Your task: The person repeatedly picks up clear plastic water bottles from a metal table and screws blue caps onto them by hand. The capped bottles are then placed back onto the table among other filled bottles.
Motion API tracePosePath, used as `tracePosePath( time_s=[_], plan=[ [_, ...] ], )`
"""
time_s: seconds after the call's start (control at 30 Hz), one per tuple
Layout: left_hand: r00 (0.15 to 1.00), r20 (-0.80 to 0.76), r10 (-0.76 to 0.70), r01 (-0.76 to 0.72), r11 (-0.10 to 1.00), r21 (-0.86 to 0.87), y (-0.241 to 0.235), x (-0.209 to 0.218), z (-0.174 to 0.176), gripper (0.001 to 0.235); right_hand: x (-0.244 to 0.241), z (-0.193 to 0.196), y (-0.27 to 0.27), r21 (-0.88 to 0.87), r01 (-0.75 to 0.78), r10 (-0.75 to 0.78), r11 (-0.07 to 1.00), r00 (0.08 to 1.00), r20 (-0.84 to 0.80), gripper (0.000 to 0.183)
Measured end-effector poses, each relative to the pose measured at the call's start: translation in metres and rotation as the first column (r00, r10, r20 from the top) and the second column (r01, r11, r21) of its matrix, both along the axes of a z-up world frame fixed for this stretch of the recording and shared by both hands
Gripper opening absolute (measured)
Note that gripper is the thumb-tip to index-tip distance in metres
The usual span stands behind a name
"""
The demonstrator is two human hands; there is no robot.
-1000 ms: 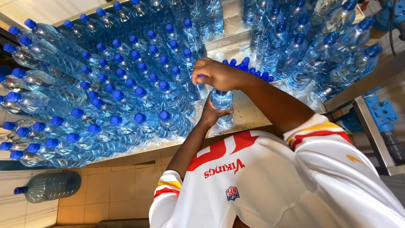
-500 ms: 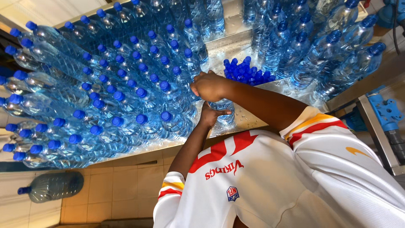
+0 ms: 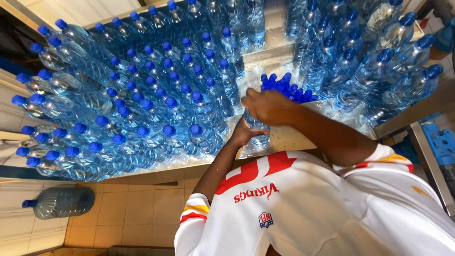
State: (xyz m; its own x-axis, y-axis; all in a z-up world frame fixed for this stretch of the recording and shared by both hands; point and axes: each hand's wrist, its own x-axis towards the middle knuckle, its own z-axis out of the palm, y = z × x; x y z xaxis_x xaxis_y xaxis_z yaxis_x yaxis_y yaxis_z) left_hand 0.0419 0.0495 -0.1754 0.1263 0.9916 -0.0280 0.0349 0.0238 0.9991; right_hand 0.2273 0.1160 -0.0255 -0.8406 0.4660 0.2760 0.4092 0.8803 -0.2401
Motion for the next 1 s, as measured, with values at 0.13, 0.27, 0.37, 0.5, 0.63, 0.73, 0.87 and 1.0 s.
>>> tracePosePath(
  time_s=[0.13,0.27,0.37,0.5,0.63,0.73,0.87,1.0],
  plan=[
    [0.996,-0.088,-0.035,0.036,0.999,0.006,0.004,0.006,-0.004,0.112,-0.001,-0.023,0.007,-0.063,0.096,-0.088,0.993,0.989,0.122,0.028],
    [0.997,0.017,-0.078,0.077,0.994,0.076,-0.01,0.001,-0.029,0.104,0.018,-0.032,0.002,-0.022,0.093,-0.089,0.995,0.987,0.132,0.028],
    [0.997,0.071,0.013,-0.018,0.996,0.084,-0.016,-0.001,-0.094,0.099,0.042,-0.03,-0.008,0.127,-0.045,0.058,0.991,0.993,-0.105,0.012],
    [0.775,0.545,0.32,0.008,0.857,-0.515,-0.023,0.01,-0.086,0.095,0.085,-0.012,-0.011,-0.194,-0.122,0.059,0.973,0.951,-0.303,0.02],
    [0.653,0.679,0.336,-0.045,0.912,-0.408,-0.016,0.01,-0.01,0.056,0.119,-0.005,-0.007,-0.631,0.119,-0.446,0.767,0.805,-0.391,0.025],
    [0.967,0.175,0.182,-0.207,0.969,0.134,-0.031,0.007,0.063,0.089,0.15,-0.009,0.01,-0.612,0.404,-0.727,0.68,0.481,-0.49,0.031],
    [0.98,-0.006,0.2,-0.158,0.79,0.592,-0.022,0.001,0.126,0.106,0.17,-0.092,0.05,-0.962,0.139,-0.918,0.236,0.357,-0.174,0.032],
    [0.856,0.047,0.514,-0.468,0.735,0.49,-0.033,-0.014,0.147,0.076,0.146,0.014,0.015,-0.792,-0.459,-0.718,0.403,0.378,-0.585,0.055]
  ],
)
